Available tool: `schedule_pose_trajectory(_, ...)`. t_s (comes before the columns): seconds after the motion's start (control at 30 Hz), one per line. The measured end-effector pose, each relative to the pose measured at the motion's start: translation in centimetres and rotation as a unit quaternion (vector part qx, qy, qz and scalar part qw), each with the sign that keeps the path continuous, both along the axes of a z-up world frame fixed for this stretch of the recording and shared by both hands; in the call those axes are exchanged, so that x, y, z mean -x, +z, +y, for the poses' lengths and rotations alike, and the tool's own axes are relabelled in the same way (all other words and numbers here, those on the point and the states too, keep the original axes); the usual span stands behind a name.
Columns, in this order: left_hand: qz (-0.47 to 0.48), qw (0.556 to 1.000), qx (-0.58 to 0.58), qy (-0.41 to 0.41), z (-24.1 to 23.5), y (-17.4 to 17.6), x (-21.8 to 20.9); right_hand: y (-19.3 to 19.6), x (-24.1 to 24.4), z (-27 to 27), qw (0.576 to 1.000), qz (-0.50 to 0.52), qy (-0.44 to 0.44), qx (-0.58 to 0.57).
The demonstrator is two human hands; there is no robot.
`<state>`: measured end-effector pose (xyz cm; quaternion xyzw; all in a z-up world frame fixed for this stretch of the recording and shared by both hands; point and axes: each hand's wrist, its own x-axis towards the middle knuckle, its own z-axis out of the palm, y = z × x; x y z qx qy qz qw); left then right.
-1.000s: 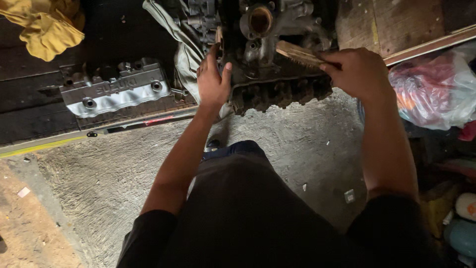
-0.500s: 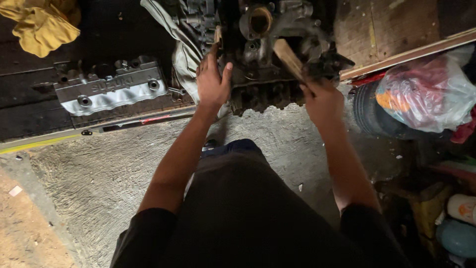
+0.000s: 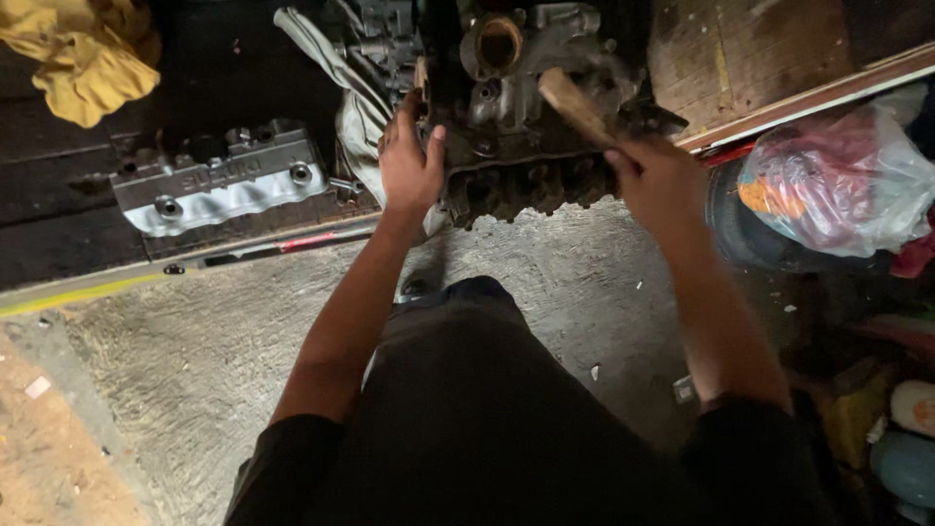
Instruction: The person scrubs a metal engine component with a wire brush, repeatedly rotating the part to clean multiple surfaces. The person holds the part with one hand and brushes with the other, focusing on crevices and flat areas.
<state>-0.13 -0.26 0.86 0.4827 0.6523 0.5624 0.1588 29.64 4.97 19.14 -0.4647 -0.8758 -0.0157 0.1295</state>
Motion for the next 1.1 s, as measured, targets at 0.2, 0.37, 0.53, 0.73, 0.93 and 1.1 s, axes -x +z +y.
schedule_pose_trajectory(0.2,0.018,1.000,-0.007,0.004,0.0,0.0,0.2,-1.8,-0.5,-0.9,1.000,0.015,0.015,0.001)
schedule_pose_trajectory(0.37,0.030,0.999,0.014,0.007,0.4,-0.6,-0.2,0.0,-1.7,-1.2,0.997,0.002,0.063,-0.034)
schedule_pose_trajectory(0.53,0.014,1.000,-0.010,0.008,0.3,-1.1,0.1,0.6,-1.5,-0.1,0.977,-0.048,0.180,-0.103)
schedule_pose_trajectory(0.73,0.023,1.000,0.009,0.011,0.3,-1.8,0.0,-1.9,-1.1,2.5,0.948,-0.083,0.266,-0.155)
schedule_pose_trajectory(0.93,0.024,1.000,0.011,0.015,0.4,-2.1,0.1,-4.9,-2.3,3.7,0.955,-0.104,0.222,-0.167)
schedule_pose_trajectory(1.1,0.001,1.000,0.003,0.008,0.3,-1.5,0.2,-4.3,-5.3,3.3,0.984,-0.036,0.144,-0.099)
